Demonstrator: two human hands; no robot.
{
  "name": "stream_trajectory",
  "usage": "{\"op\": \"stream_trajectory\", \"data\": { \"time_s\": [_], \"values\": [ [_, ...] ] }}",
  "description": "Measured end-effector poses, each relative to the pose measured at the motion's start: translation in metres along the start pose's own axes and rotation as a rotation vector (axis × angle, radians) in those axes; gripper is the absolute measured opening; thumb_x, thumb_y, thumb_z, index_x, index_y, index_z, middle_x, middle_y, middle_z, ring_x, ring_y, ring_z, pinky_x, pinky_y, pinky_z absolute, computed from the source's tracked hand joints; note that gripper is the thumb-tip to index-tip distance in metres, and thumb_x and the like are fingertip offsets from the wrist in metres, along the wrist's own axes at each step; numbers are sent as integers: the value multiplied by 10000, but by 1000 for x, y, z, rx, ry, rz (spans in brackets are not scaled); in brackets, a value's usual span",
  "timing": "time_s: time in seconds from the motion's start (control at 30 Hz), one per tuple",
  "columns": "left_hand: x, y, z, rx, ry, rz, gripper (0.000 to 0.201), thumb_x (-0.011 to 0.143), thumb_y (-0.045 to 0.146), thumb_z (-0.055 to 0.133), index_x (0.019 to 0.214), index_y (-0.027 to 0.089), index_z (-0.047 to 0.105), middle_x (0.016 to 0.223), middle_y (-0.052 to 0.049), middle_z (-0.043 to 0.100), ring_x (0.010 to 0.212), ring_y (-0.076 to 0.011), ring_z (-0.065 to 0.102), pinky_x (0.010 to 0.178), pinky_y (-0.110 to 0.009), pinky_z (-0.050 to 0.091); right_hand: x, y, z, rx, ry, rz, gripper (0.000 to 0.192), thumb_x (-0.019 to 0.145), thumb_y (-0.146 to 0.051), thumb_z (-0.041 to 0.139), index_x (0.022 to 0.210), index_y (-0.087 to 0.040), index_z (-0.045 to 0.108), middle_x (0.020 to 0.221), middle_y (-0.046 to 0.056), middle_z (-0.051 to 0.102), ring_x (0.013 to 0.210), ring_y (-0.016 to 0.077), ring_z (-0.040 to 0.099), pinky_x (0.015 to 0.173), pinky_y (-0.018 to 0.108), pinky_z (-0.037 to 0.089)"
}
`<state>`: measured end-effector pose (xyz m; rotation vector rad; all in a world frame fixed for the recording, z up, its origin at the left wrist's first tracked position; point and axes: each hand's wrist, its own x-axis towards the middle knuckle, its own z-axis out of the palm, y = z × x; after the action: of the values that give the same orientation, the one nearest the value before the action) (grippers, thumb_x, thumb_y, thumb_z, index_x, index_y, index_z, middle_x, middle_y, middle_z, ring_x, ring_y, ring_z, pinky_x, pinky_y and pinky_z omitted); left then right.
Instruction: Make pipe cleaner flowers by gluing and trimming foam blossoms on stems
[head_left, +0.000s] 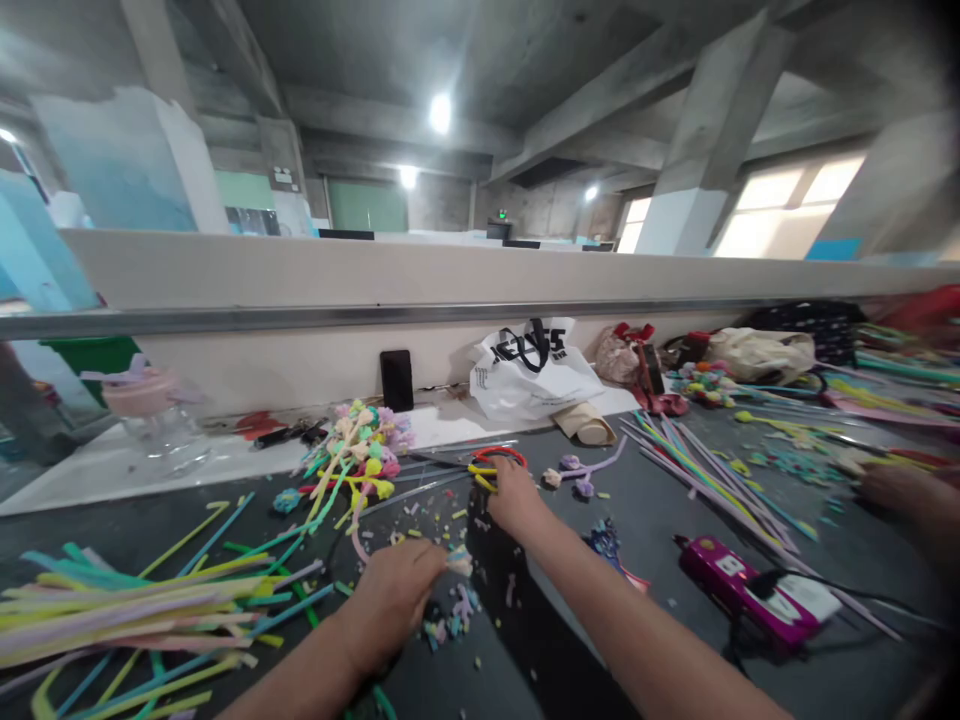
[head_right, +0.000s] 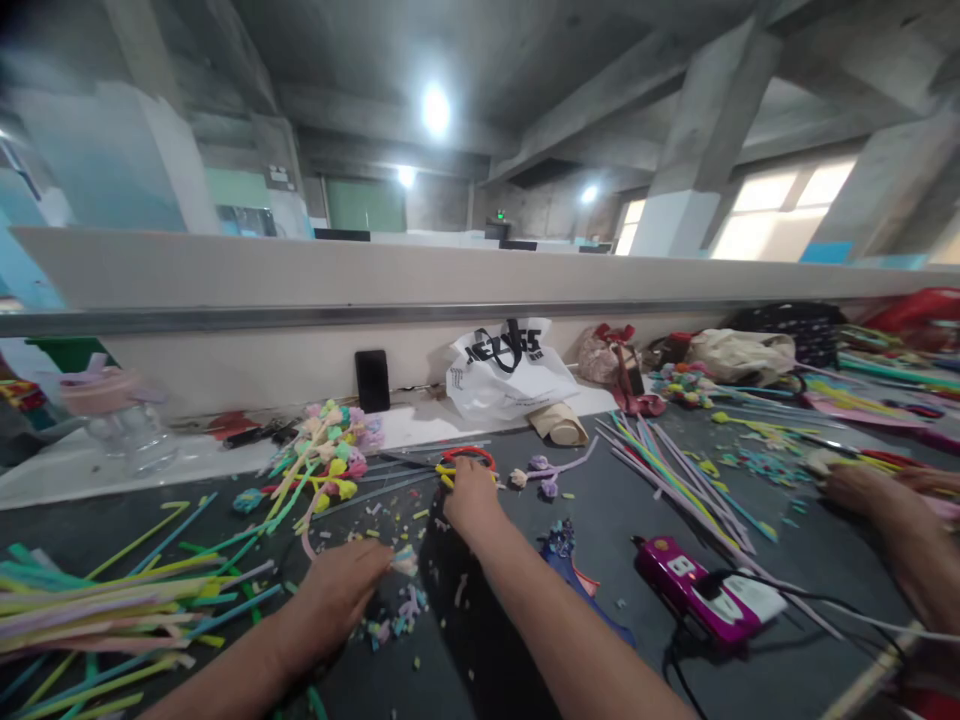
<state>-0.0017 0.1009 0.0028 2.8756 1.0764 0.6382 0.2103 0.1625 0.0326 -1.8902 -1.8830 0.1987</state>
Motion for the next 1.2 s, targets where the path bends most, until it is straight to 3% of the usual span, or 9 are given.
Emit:
{"op": "stream_trajectory", "data": {
  "time_s": [0.13,0.37,0.6,0.83,1.07,1.2],
  "values": [
    [2,2,1,2,-7,3,167,825,134,382,841,200,535,781,-25,608,716,-159,562,626,-237,413,27,7,-4,-204,-125,-11,289,871,-287,514,1128,-153,516,1137,78,545,952,205,570,791,409,483],
    [3,0,4,-17,17,-44,145,828,152,406,837,208,540,784,-12,614,717,-148,577,630,-226,428,61,16,-12,-364,-340,-80,282,869,-278,519,1126,-163,517,1123,73,552,936,198,577,772,388,493],
    [3,13,-12,-81,134,-220,188,864,208,339,856,206,526,813,-25,592,752,-150,569,656,-238,430,59,19,-19,-459,-330,-185,297,867,-279,522,1138,-157,509,1134,77,546,948,205,572,782,402,488],
    [1,11,-22,-184,185,-246,210,763,176,424,945,183,528,885,-53,579,852,-187,552,748,-288,433,53,14,-31,-379,-392,-249,300,866,-275,524,1143,-162,507,1145,77,541,961,208,567,792,406,483],
    [4,13,-26,-178,52,-374,248,800,185,367,989,193,527,944,-50,603,904,-183,563,781,-289,418,63,0,-57,-186,-490,-60,287,872,-277,513,1133,-158,511,1131,73,546,938,196,574,778,392,491],
    [6,12,-31,-172,54,-427,257,832,230,341,1021,180,508,960,-63,608,900,-198,568,760,-302,409,46,-7,-86,16,-634,82,263,753,-137,604,1014,-137,569,832,69,646,687,202,634,575,360,528]
  ]
}}
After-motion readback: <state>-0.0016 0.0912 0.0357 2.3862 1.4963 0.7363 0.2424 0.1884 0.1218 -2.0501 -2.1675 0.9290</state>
